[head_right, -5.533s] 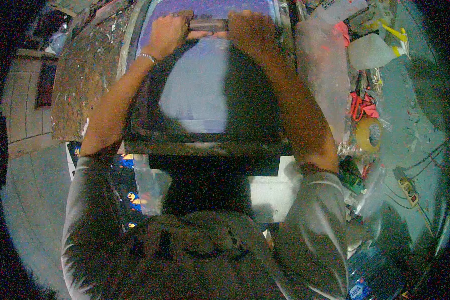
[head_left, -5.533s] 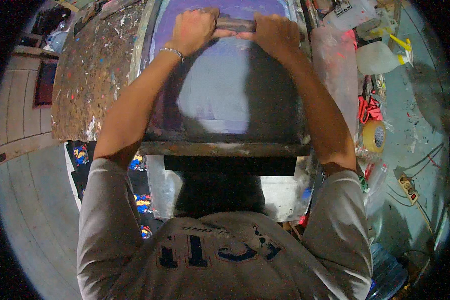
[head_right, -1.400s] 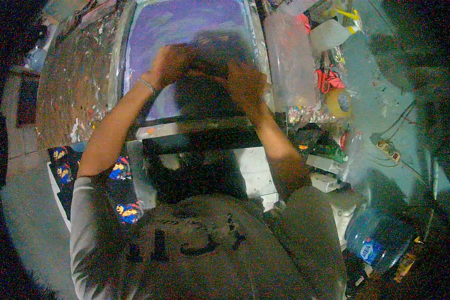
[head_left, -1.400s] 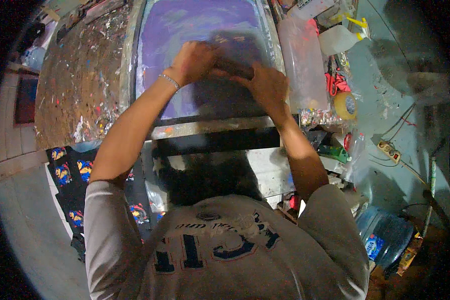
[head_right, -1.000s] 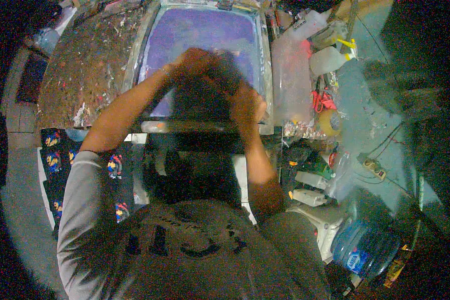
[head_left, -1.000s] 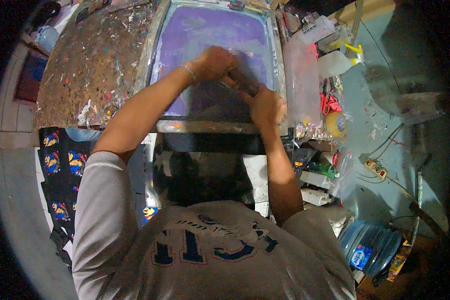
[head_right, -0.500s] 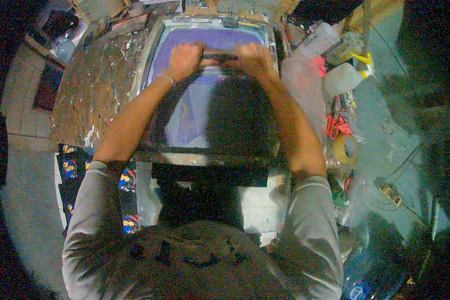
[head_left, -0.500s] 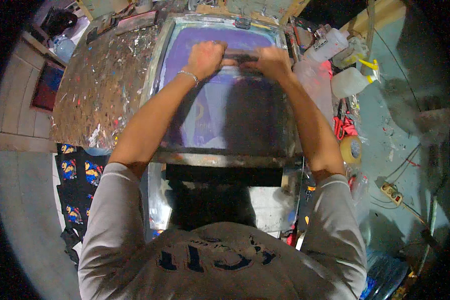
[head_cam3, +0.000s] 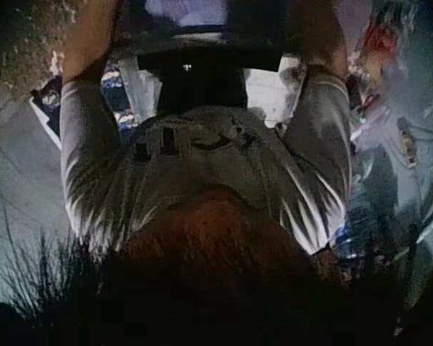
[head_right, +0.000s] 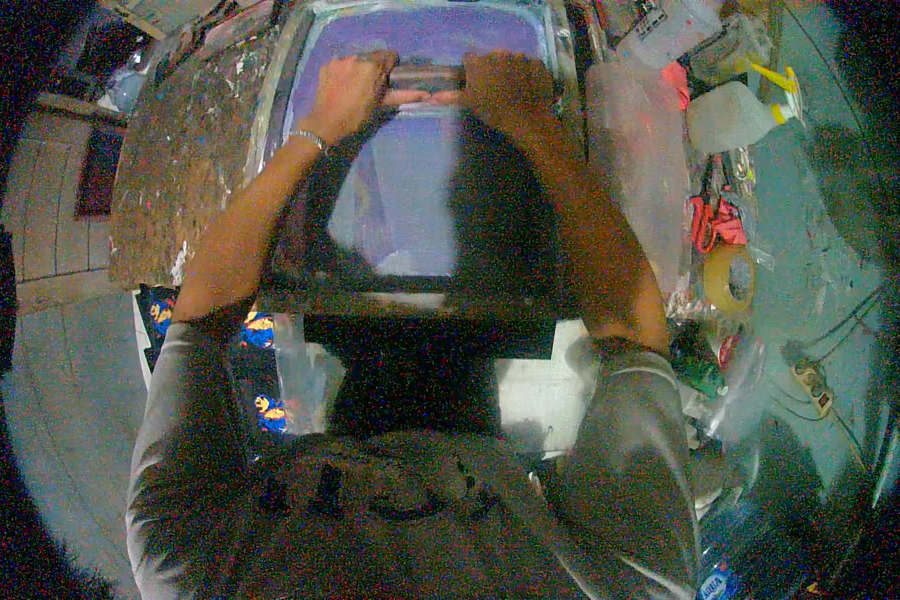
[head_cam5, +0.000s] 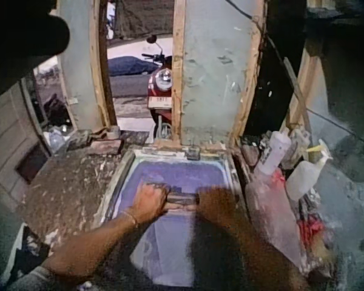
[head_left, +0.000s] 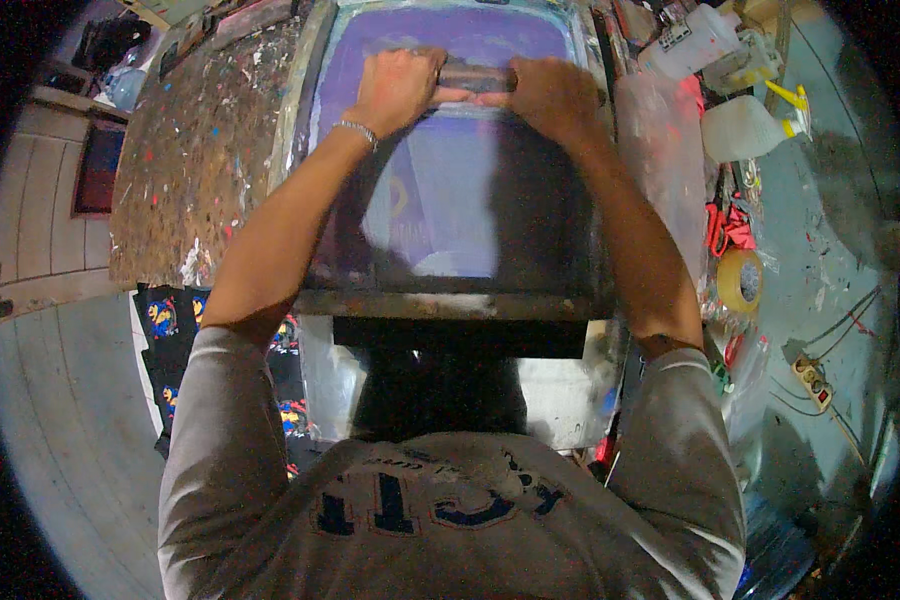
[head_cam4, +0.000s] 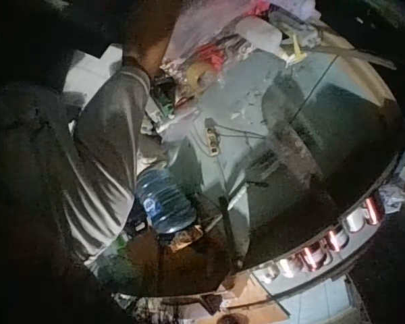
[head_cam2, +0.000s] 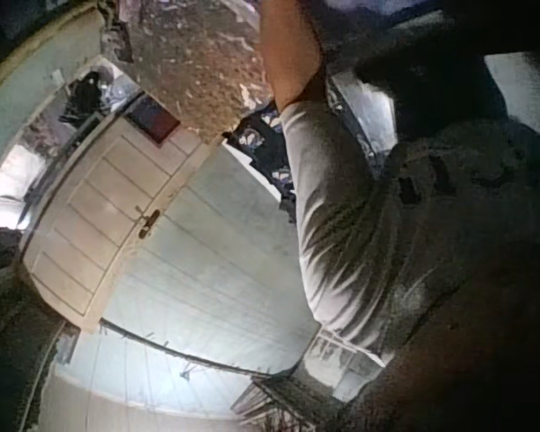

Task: The person performs screen printing on black fabric pieces using a squeegee to spread purple ink across a screen. They repeatedly pull the screen back, lift it to reveal printed designs, and place each finished piece onto a growing stack. The person also cleans the screen with a spray bottle and cloth between prints.

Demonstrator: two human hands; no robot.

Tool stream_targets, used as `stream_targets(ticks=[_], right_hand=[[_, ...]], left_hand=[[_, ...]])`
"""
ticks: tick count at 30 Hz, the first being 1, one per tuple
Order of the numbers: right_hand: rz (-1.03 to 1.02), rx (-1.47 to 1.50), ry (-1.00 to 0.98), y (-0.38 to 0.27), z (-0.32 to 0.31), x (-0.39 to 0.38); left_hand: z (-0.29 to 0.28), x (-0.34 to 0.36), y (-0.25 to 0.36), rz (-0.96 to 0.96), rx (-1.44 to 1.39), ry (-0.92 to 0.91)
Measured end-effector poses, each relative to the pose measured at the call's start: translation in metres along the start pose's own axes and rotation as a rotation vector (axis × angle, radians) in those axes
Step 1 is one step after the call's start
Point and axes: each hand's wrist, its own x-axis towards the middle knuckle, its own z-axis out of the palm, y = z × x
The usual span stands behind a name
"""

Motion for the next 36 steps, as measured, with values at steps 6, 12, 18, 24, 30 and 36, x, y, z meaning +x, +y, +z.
stream_targets(ticks=[6,12,18,24,30,36], right_hand=[[-0.048,0.088,0.043,-0.016,0.006,-0.076],[-0.023,0.109,-0.02,-0.043,-0.006,-0.142],[-0.019,0.055,-0.054,-0.06,-0.017,-0.19],[-0.077,0.039,0.063,-0.064,-0.011,-0.208],[-0.156,0.058,0.013,-0.047,-0.008,-0.179],[-0.171,0.103,-0.061,-0.047,-0.02,-0.172]], left_hand=[[-0.015,-0.067,0.045,0.023,0.013,0.11],[-0.045,-0.126,0.089,0.01,0.0,0.091],[-0.052,-0.166,0.113,0.011,-0.061,0.092],[-0.066,-0.182,0.125,-0.016,-0.042,0.042],[-0.082,-0.16,0.102,0.031,-0.368,0.011],[-0.098,-0.256,0.058,-0.151,-0.183,-0.002]])
